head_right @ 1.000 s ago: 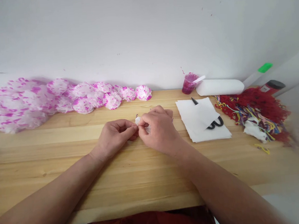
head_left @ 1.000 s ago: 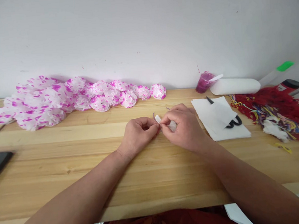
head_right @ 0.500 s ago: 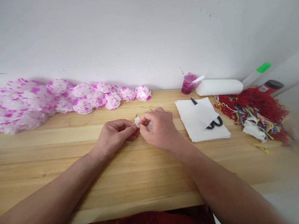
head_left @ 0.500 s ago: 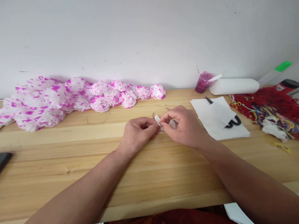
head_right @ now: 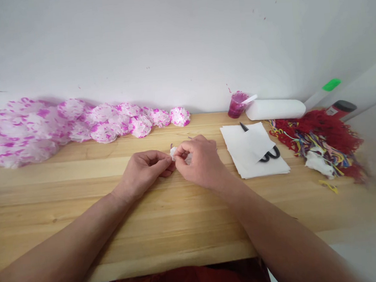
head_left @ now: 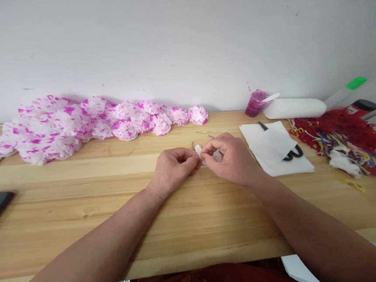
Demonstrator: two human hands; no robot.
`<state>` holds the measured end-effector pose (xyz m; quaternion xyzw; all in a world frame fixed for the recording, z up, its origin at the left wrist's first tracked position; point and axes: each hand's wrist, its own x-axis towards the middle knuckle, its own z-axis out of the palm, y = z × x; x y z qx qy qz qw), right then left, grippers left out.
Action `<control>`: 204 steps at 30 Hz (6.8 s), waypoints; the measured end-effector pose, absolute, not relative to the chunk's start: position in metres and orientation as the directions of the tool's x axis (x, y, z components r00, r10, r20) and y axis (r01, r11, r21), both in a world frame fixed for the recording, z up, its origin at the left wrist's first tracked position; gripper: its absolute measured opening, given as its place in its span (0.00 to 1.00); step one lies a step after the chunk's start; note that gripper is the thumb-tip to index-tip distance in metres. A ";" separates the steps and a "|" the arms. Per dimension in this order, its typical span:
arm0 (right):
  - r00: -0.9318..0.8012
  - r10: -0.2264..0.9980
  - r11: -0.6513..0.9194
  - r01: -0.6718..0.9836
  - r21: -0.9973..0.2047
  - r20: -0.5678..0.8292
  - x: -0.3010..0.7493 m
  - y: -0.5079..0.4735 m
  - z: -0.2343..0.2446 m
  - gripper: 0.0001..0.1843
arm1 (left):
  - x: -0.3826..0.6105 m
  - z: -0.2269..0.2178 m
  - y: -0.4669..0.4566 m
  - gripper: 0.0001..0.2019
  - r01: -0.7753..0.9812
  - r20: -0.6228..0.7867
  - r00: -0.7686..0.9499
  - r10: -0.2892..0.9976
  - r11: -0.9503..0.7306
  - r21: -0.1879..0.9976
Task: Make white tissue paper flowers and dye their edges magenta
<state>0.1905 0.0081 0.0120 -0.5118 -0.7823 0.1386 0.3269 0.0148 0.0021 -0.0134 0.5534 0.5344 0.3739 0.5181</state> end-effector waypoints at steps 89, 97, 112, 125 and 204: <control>-0.208 0.899 0.415 0.681 -0.603 0.385 0.187 0.005 0.009 0.06 | 0.018 -0.020 0.011 0.14 -0.171 -0.087 0.020 0.996 0.089 0.981; -0.123 0.924 0.352 0.643 -0.680 0.362 0.184 0.004 0.007 0.05 | 0.022 -0.029 0.006 0.08 0.005 0.177 0.028 0.984 -0.177 0.984; -0.247 0.800 0.530 0.717 -0.452 0.547 0.182 0.005 -0.003 0.05 | 0.014 -0.019 0.007 0.12 0.029 0.061 0.115 0.991 -0.065 0.997; -0.152 0.882 0.410 0.713 -0.569 0.446 0.183 0.002 0.001 0.06 | 0.018 -0.024 0.009 0.08 0.072 0.141 0.044 0.989 -0.144 0.987; -0.067 0.942 0.315 0.513 -0.799 0.329 0.181 0.004 -0.003 0.10 | 0.017 -0.023 0.009 0.13 -0.104 0.060 0.013 0.998 -0.058 0.993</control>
